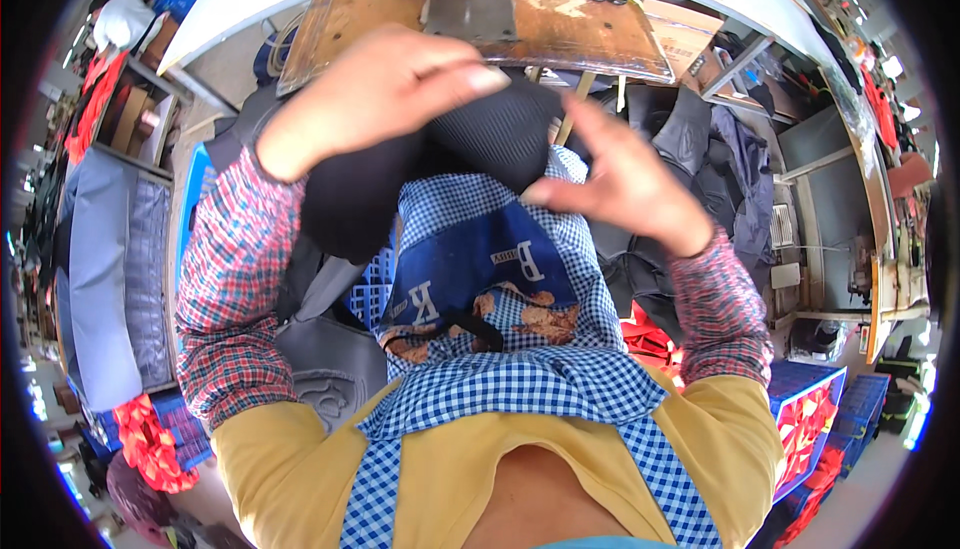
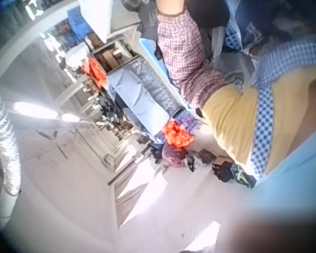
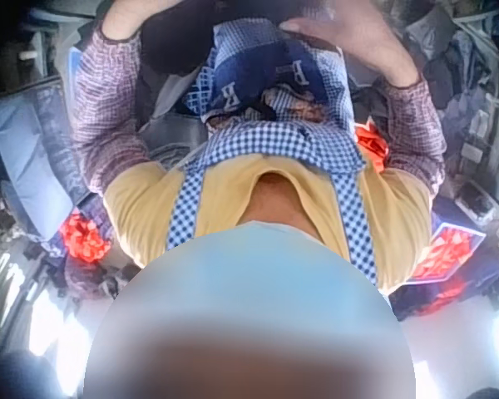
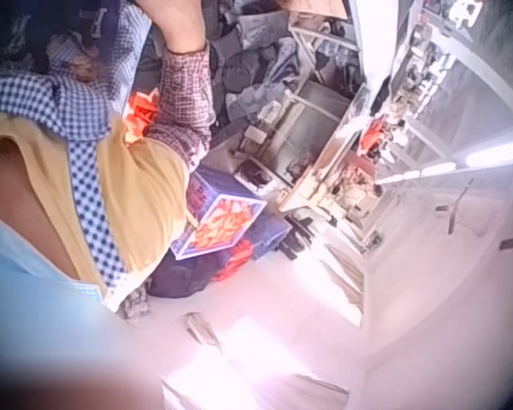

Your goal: Sewing and assembling black fabric components, likely for a backpack or vest, using an industrial sewing machine.

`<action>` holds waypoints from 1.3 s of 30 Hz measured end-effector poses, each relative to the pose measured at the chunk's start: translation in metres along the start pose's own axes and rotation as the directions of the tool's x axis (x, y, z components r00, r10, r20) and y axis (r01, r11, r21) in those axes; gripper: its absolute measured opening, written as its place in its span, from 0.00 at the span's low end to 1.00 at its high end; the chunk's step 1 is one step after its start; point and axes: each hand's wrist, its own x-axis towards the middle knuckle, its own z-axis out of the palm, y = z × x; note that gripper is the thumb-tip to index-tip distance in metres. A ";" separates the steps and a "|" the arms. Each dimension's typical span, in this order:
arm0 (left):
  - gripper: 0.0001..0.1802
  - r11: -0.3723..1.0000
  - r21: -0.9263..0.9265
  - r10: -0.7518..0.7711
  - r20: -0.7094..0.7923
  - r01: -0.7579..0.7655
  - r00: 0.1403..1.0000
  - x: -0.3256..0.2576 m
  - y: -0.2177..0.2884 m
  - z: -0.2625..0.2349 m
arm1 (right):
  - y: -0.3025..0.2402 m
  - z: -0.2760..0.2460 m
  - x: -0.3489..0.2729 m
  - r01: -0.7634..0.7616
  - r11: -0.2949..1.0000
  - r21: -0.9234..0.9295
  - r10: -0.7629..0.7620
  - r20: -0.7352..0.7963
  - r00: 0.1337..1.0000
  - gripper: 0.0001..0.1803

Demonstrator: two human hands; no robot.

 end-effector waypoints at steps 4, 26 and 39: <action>0.11 0.967 0.058 0.254 -0.158 -0.248 0.954 -0.024 0.063 0.017 | -0.039 0.009 -0.017 -0.052 0.988 0.148 0.047 0.039 0.998 0.13; 0.20 0.983 -0.160 0.135 0.264 -0.095 0.955 -0.001 0.077 0.137 | -0.061 -0.224 -0.206 -0.616 0.393 -0.683 0.139 -0.618 0.774 0.14; 0.18 0.965 -0.133 0.225 -0.017 -0.225 0.974 0.051 0.129 0.084 | -0.015 -0.097 -0.153 -0.204 0.956 -0.212 0.233 0.121 0.965 0.46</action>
